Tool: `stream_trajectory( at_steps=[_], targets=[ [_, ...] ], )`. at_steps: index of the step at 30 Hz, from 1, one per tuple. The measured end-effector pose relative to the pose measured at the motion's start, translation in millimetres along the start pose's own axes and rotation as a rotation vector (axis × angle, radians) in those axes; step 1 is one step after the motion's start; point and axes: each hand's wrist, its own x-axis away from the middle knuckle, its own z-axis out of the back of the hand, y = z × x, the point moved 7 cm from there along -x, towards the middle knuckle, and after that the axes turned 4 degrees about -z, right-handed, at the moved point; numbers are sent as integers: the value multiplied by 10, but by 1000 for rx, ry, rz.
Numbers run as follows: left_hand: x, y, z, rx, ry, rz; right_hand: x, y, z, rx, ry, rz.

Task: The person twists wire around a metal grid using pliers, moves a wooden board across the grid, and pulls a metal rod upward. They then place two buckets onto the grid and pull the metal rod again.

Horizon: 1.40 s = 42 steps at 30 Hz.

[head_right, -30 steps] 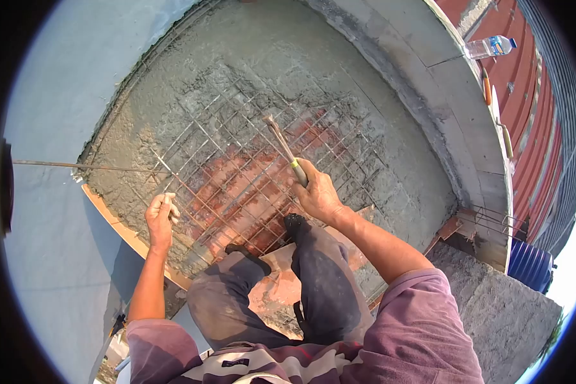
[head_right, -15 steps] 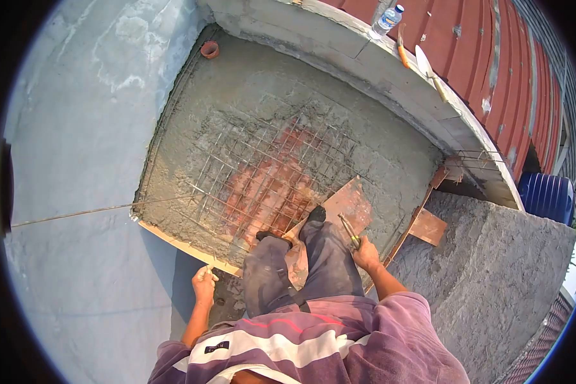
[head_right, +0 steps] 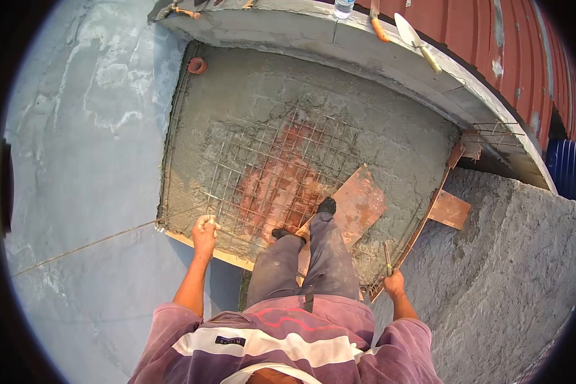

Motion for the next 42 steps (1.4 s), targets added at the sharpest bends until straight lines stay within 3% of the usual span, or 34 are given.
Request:
stream_trajectory(
  at_steps=[3,7,10,13,19,23,26,32,35,42],
  targets=[
    [-380,812,-309,94,-48,-49,-102,587,60,-69,-18,-118],
    [-406,1340,-626,-7,-36,-135,-88,731,299,-87,-1,-127],
    [-398,1133,-819,-96,-77,-272,-201,700,470,-32,7,-69],
    [-358,891,-954,-119,-145,-114,-70,148,794,3,41,50],
    [-640,756,-998,-18,-147,-18,234,-559,1083,-136,138,182],
    [-1129,902,-1085,-67,-223,10,523,-528,784,-298,136,53],
    [-1533,1093,-1172,-87,-294,-11,537,-78,8,-461,95,-68],
    [-1959,1593,-981,-142,-360,-69,962,64,-1188,-357,-111,-246],
    [-2185,1728,-866,-160,-386,-129,1339,-523,-1103,-287,-153,-275],
    [-2718,2097,-928,-164,-545,-204,1617,-1420,-1039,-345,8,-161]
  ],
)
